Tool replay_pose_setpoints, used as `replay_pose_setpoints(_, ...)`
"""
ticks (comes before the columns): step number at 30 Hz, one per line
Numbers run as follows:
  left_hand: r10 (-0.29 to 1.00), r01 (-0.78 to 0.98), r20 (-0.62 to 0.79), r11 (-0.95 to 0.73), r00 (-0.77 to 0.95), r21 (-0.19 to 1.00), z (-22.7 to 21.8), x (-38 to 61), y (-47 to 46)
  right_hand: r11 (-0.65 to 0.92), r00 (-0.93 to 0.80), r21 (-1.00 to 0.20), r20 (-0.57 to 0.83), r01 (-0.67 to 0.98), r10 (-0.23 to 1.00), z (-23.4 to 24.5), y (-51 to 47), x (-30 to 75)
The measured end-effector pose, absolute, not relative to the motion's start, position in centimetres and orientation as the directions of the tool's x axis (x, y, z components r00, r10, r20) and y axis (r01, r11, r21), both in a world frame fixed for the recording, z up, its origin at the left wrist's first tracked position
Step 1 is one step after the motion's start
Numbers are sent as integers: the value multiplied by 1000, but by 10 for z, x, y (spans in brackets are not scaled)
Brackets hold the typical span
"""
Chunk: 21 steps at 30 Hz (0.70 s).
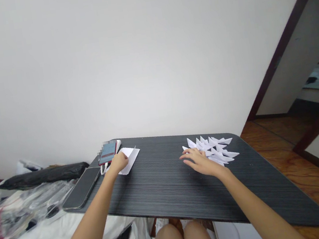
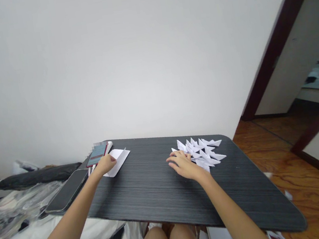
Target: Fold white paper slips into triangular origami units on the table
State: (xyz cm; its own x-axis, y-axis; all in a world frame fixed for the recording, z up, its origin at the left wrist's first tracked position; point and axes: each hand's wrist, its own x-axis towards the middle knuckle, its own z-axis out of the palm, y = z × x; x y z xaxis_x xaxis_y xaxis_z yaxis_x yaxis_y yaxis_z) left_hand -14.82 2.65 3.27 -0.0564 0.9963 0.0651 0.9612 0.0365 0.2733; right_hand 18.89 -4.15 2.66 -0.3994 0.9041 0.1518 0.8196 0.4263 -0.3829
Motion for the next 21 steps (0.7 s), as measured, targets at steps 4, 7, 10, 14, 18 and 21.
replay_pose_setpoints(4,992,905,123,-47,-6,423,51,-133,17,453,-420,-414,174,790,891,24,-38,189)
replay_pose_setpoints(7,987,533,95,-149,128,833,66,-113,9,479,-444,-537,204,695,873,25,-35,185)
replay_pose_setpoints(10,988,90,65,-78,141,993,73,-91,8,432,-461,-777,208,458,863,28,-31,177)
replay_pose_setpoints(14,993,-186,50,-29,111,982,63,-61,19,252,-396,-967,217,38,892,30,-15,160)
replay_pose_setpoints(18,995,-164,15,2,103,987,40,-31,35,100,-254,-945,184,-311,949,27,6,151)
replay_pose_setpoints(21,993,-24,94,-92,75,995,24,-16,44,81,-156,-923,150,-376,976,24,14,153)
